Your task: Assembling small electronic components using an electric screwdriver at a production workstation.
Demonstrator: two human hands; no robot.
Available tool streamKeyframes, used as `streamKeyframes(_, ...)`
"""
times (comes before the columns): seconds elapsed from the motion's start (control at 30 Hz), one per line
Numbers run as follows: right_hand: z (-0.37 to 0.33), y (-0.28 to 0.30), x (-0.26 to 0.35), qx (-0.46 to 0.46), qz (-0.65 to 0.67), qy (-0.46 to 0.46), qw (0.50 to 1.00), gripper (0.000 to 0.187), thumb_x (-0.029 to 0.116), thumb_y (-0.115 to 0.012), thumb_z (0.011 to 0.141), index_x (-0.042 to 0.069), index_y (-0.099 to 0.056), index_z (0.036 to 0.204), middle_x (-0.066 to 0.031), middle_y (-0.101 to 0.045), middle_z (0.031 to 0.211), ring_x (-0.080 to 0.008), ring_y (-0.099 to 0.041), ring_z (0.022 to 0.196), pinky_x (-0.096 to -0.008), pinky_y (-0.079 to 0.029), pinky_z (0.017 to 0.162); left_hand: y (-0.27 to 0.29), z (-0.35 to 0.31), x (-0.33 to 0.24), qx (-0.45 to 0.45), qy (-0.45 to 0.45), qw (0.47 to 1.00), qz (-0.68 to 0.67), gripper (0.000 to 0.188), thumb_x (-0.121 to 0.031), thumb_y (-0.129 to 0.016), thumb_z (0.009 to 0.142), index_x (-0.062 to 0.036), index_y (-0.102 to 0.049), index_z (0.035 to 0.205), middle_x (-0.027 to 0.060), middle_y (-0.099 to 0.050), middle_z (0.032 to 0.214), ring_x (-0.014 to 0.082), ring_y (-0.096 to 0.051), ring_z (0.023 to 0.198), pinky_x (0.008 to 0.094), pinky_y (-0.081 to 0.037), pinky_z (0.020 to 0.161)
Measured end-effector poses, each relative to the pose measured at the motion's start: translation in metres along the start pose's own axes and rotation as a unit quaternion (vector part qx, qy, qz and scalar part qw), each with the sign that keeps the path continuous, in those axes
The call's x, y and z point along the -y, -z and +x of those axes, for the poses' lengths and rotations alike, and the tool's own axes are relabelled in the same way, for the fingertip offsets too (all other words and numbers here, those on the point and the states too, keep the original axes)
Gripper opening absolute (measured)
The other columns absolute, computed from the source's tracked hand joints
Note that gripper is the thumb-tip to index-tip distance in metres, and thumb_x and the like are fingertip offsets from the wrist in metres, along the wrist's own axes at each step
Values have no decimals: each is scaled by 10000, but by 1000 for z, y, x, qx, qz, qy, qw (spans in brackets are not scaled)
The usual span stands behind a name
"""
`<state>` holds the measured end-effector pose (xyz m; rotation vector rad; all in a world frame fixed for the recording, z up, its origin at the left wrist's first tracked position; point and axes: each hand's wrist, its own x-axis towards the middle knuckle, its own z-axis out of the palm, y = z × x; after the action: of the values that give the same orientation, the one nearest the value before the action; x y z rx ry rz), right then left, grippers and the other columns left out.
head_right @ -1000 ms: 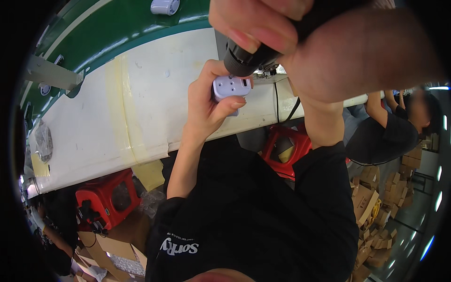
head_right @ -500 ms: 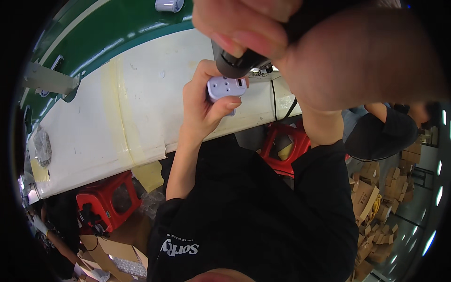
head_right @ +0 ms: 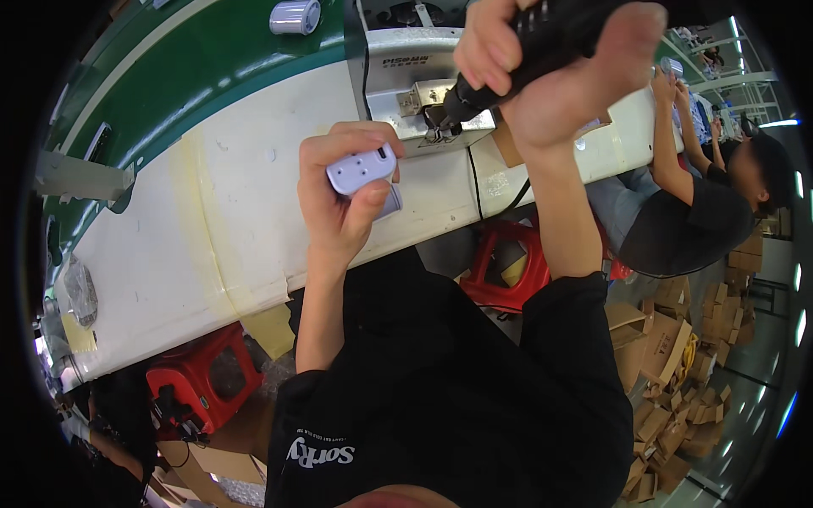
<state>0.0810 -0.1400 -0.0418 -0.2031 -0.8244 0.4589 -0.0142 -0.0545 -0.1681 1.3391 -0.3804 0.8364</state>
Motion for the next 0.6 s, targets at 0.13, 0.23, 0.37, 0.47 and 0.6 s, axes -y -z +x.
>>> streamKeyframes(0.13, 16, 41, -20, 263, 161, 78, 948, 664, 751, -393, 768, 87, -364, 771, -14, -348, 452, -98, -305, 309, -233, -276, 306, -5, 0, -1, 2, 6, 1000, -6, 375, -144, -719, 749, -46, -480, 1022, 126, -620, 973, 276, -609, 897, 312, -491, 731)
streamKeyframes(0.23, 2, 40, -15, 186, 122, 61, 973, 647, 730, -398, 782, 84, -367, 778, -15, -352, 457, -101, -308, 312, -233, -278, 309, -4, 0, 0, 0, 5, 1000, -8, 381, -146, -722, 746, -45, -481, 1023, 125, -620, 972, 274, -610, 897, 310, -491, 729)
streamKeyframes(0.37, -21, 22, 17, 12, -275, -25, 961, 650, 745, -468, 725, 110, -411, 849, 23, -392, 552, -70, -344, 385, -215, -290, 368, -1, 0, 1, -2, 10, 1000, -5, 386, -150, -726, 743, -44, -483, 1022, 122, -621, 979, 273, -611, 900, 310, -492, 731)
streamKeyframes(0.47, -22, 9, 34, -24, -411, -72, 909, 658, 746, -512, 695, 119, -429, 879, 44, -410, 590, -54, -358, 415, -206, -299, 393, 0, 3, -1, -3, 12, 1000, 3, 388, -152, -729, 740, -45, -484, 1021, 119, -621, 986, 271, -613, 902, 311, -493, 734)
streamKeyframes(0.6, 0, -23, 42, 64, -328, -87, 938, 620, 697, -545, 709, 110, -420, 866, 42, -412, 556, -54, -355, 386, -212, -307, 366, -2, 3, -1, 4, 24, 1000, -4, 389, -154, -731, 738, -49, -485, 1020, 114, -622, 996, 267, -615, 903, 313, -495, 739)
